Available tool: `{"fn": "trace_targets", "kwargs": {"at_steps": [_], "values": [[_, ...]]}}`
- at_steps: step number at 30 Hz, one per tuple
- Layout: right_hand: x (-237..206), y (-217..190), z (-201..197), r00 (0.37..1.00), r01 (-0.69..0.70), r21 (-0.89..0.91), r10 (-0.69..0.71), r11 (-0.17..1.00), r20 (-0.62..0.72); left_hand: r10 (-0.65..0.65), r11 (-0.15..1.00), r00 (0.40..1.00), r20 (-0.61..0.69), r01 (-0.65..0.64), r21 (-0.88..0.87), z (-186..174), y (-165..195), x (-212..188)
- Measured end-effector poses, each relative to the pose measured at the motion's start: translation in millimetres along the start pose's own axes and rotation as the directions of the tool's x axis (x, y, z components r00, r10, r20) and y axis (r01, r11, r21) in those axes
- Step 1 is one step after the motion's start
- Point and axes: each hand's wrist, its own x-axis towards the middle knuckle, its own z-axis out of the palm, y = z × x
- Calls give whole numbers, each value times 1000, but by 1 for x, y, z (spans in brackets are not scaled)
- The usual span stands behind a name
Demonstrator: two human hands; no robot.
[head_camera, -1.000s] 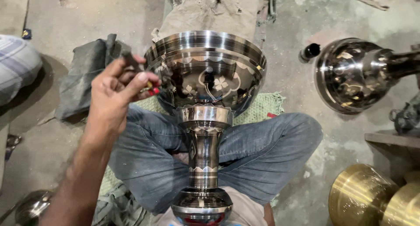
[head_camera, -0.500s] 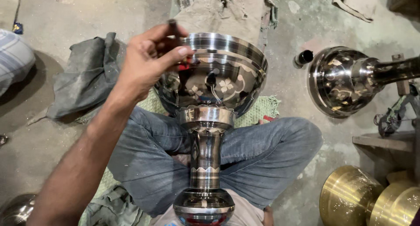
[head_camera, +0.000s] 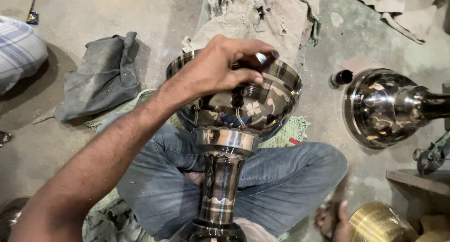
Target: The person sits cross-legged on the floor and uses a wooden mallet to repeatedly strike a metal chisel placed against the rim of a polished metal vessel. The person rotates the vessel and repositions the chisel to work along the rim's circumference.
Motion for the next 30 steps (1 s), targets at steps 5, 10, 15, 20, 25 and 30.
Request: {"fn": "trace_targets", "kwargs": {"at_steps": [5,10,15,20,25,30], "values": [[24,-53,39,905,269,-691,-421,671,-57,234,961,964,122,-249,121,1,-6,14],[36,-86,108,921,384,-579,-341,720,187,263,945,938,225,-298,135,-1,-8,19],[54,-97,156,922,346,-846,-313,406,227,309,939,928,207,-332,87,-3,-7,17],[63,-87,188,842,482,-851,-377,209,385,275,934,936,220,-314,168,-4,-4,17],[72,-83,199,758,574,-819,-365,-19,540,280,934,936,212,-317,163,-2,-1,15],[77,-83,198,809,548,-802,-393,238,436,304,930,938,168,-330,162,0,-3,11]]}}
